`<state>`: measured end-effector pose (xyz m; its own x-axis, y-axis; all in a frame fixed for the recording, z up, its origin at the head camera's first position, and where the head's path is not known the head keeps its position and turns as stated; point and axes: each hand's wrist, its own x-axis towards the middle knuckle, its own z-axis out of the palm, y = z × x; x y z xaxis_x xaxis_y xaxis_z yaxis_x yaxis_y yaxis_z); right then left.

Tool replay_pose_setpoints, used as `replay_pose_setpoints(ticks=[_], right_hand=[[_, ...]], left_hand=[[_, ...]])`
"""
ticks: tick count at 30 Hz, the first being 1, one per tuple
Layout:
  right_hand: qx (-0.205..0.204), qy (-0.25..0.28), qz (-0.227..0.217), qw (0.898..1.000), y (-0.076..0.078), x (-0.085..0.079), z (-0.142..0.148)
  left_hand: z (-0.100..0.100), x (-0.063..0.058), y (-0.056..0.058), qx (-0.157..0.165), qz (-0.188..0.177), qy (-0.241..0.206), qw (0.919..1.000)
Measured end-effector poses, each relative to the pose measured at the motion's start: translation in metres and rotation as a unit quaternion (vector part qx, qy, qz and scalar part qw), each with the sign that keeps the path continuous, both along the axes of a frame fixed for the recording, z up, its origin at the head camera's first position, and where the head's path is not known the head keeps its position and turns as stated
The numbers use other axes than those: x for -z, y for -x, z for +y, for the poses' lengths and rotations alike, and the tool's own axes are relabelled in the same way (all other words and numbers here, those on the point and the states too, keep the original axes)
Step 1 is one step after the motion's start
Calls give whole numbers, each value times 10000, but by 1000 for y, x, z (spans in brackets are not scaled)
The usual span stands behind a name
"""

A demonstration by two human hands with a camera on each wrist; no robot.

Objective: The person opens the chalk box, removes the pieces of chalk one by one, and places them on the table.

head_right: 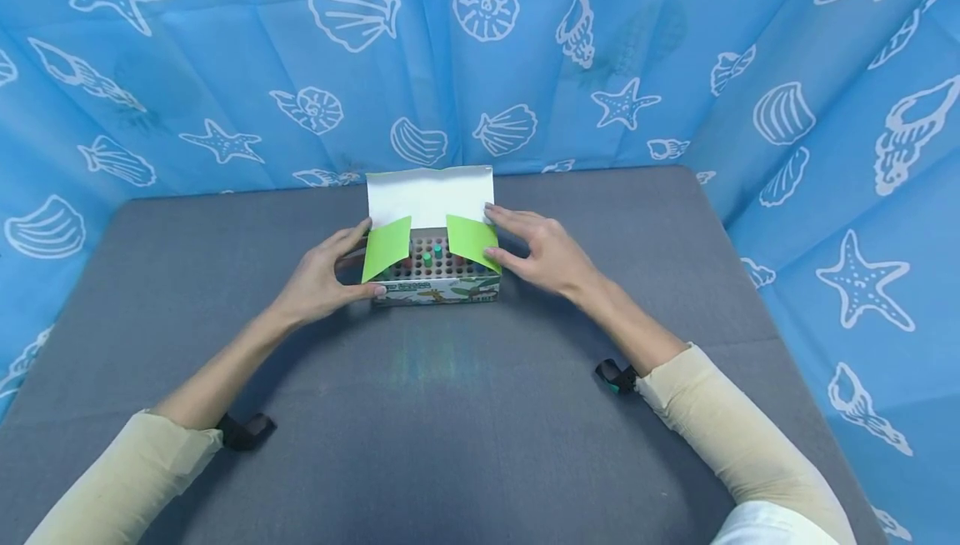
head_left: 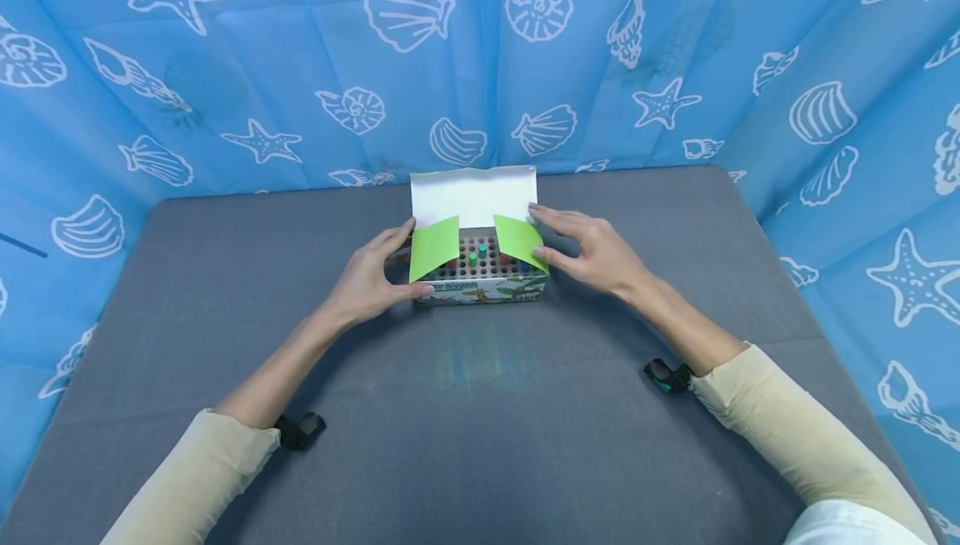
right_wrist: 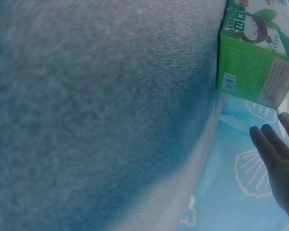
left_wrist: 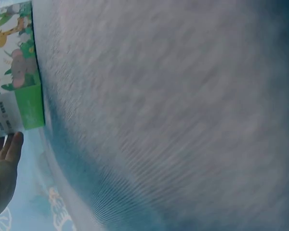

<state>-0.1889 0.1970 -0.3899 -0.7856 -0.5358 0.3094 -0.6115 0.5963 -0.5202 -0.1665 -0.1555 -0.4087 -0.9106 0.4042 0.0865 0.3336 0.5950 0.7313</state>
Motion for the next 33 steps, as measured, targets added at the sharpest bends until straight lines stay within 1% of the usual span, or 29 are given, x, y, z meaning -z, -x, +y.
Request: replay_pose_setpoints(ticks=[3, 6, 10, 14, 17, 20, 23, 28, 33], right_hand=[[-67, -297, 43, 9995, -1, 1, 0], [-81, -475, -9, 9988, -2, 2, -1], [-54, -621, -213, 9978, -2, 3, -2], [-64, -743, -371, 9965, -2, 4, -1], [-67, -797, -479, 9956, -3, 5, 0], [-59, -833, -569, 9949, -3, 6, 0], [-58, -869, -638, 9942, -3, 7, 0], [-79, -900, -616, 9940, -4, 7, 0], [-108, -995, -561, 9934, -4, 8, 1]], left_hand=[[0, -4, 3, 93, 38, 257, 9996], [0, -7, 5, 106, 67, 548, 9984], [1, -9, 7, 64, 109, 795, 9968], [2, -9, 8, 52, 313, 955, 9949], [2, -9, 9, 146, 435, 987, 9941], [2, -8, 10, 197, 446, 943, 9944], [2, -8, 10, 185, 365, 909, 9950], [1, -7, 8, 124, 184, 937, 9954], [1, -3, 8, 161, 161, 900, 9957]])
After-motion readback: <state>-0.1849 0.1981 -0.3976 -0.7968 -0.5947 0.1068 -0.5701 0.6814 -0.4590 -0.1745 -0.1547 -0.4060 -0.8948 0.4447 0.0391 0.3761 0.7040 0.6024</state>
